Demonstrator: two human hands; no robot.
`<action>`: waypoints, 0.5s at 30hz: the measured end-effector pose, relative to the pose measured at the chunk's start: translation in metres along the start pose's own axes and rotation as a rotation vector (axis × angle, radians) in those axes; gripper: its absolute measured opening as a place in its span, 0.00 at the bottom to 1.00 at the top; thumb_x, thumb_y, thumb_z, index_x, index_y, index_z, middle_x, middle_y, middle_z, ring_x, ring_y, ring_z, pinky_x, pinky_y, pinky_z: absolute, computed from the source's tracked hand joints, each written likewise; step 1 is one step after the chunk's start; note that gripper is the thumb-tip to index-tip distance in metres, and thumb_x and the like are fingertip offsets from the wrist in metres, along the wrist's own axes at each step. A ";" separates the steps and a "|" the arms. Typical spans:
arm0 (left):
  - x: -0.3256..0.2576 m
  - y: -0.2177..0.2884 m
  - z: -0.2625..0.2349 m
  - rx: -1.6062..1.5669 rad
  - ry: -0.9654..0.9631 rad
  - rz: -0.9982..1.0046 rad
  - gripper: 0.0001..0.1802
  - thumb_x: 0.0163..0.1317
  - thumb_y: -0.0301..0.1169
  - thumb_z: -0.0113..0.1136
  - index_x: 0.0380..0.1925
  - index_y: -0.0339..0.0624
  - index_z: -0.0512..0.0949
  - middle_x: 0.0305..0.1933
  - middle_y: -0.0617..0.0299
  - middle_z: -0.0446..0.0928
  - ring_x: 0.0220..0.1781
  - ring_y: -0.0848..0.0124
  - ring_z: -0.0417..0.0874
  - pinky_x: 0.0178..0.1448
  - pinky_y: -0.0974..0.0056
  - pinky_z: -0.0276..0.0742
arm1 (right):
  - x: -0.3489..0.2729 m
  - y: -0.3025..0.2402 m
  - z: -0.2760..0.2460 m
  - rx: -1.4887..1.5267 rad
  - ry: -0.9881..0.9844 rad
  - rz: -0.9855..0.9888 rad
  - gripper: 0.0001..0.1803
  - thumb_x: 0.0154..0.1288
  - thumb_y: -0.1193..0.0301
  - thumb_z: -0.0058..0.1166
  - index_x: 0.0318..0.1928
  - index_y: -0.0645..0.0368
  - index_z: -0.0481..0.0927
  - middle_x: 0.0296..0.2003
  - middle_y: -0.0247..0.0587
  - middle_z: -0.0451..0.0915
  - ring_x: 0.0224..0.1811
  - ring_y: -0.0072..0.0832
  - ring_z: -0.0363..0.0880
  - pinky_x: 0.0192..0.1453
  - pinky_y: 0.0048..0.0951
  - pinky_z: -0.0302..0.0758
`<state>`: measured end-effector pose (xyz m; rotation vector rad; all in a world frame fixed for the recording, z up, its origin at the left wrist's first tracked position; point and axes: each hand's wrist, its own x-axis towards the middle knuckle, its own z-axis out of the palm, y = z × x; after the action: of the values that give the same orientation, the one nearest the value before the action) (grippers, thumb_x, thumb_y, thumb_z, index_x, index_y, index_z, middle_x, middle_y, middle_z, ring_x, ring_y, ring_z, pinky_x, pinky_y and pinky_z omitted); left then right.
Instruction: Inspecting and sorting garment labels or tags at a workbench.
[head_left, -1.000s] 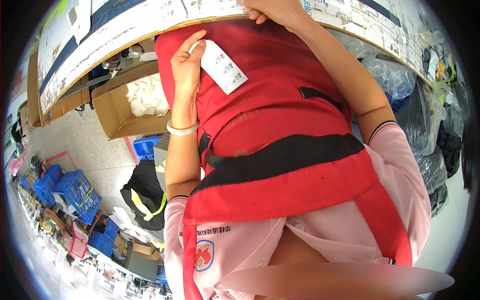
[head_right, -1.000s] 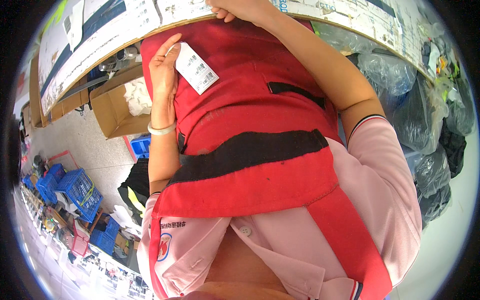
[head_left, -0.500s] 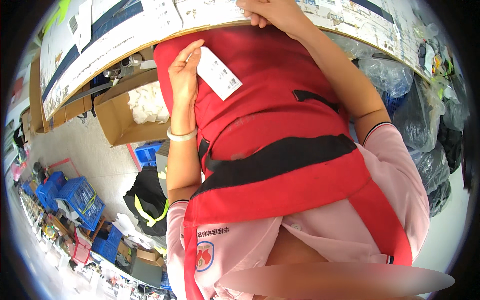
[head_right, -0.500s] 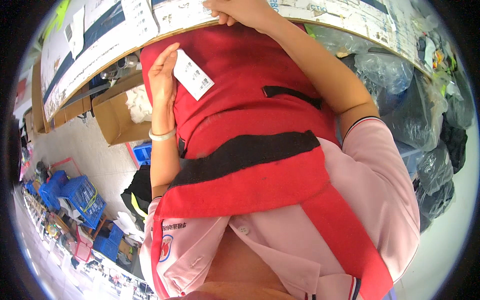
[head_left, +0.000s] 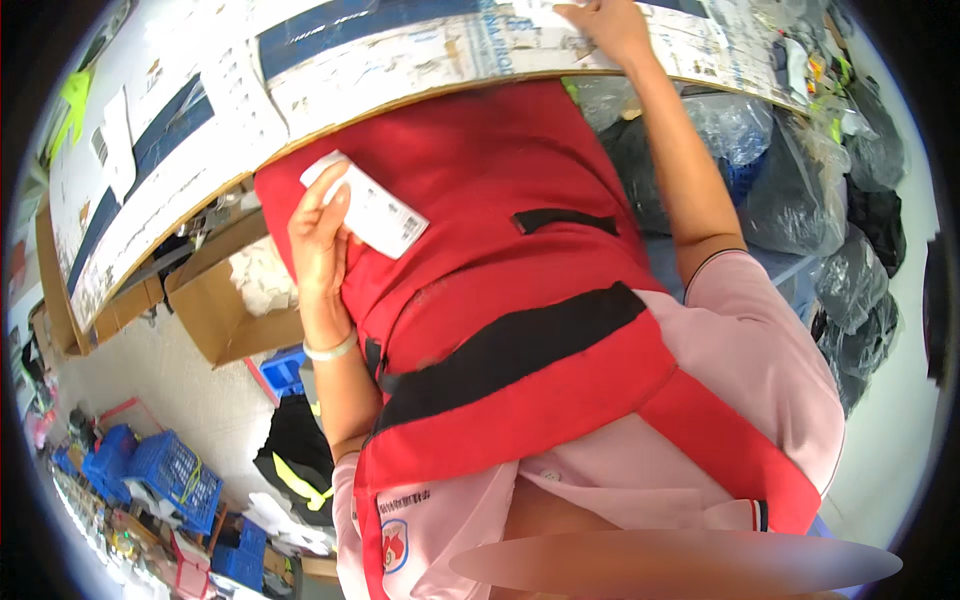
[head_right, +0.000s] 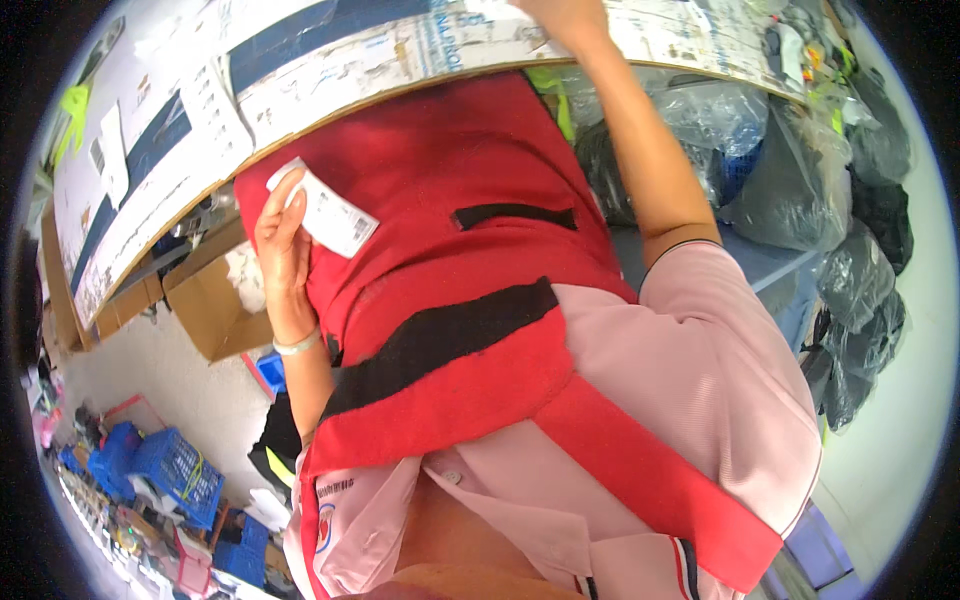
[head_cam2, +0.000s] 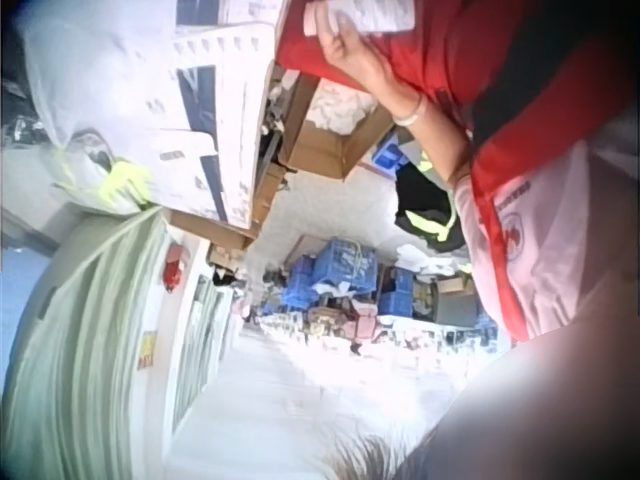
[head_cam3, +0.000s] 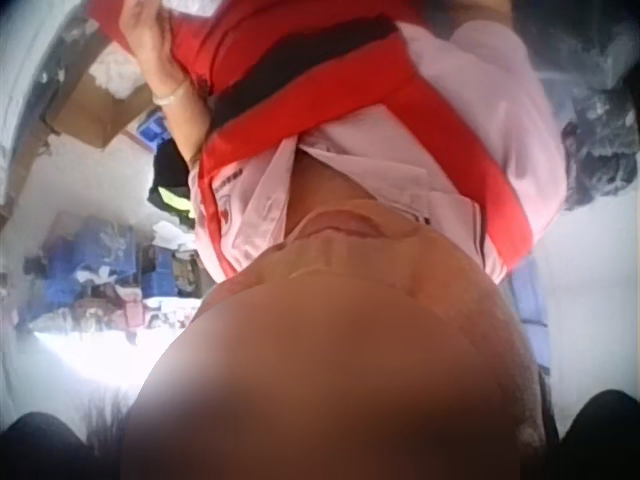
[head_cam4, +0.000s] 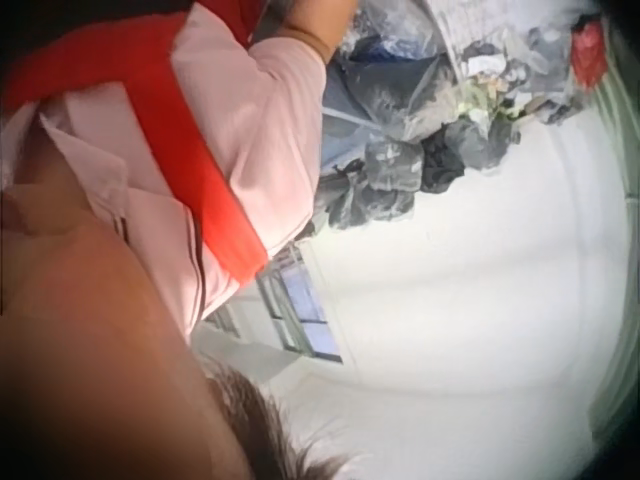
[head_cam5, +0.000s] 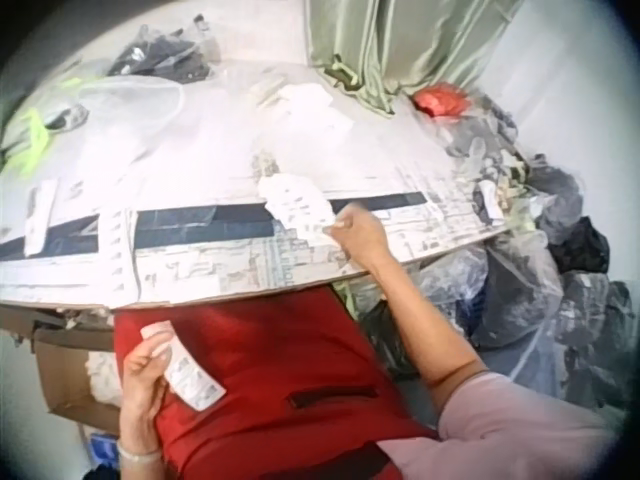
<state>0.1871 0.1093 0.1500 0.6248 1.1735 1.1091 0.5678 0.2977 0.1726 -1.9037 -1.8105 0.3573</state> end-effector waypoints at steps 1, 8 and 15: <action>0.001 -0.002 0.007 -0.023 0.046 0.007 0.17 0.64 0.24 0.58 0.53 0.38 0.77 0.27 0.71 0.77 0.20 0.86 0.69 0.23 0.78 0.65 | -0.001 -0.015 -0.005 -0.023 0.007 0.110 0.20 0.50 0.62 0.67 0.40 0.58 0.75 0.23 0.44 0.79 0.25 0.42 0.78 0.33 0.39 0.74; -0.007 0.001 0.009 -0.014 0.068 0.060 0.13 0.65 0.28 0.58 0.47 0.36 0.80 0.30 0.65 0.80 0.23 0.81 0.74 0.26 0.75 0.68 | -0.093 -0.125 0.027 0.559 -0.732 -0.259 0.15 0.67 0.57 0.53 0.40 0.56 0.82 0.28 0.27 0.78 0.27 0.16 0.73 0.31 0.19 0.71; -0.009 0.003 0.009 -0.123 -0.027 0.101 0.13 0.62 0.26 0.61 0.46 0.33 0.80 0.38 0.59 0.83 0.38 0.77 0.81 0.44 0.73 0.78 | -0.122 -0.160 0.066 0.851 -1.120 0.001 0.12 0.65 0.64 0.58 0.37 0.61 0.81 0.23 0.30 0.76 0.22 0.14 0.71 0.27 0.15 0.69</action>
<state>0.1947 0.1033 0.1588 0.6075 1.0514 1.2448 0.3864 0.1890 0.1814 -1.0821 -1.6947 2.1011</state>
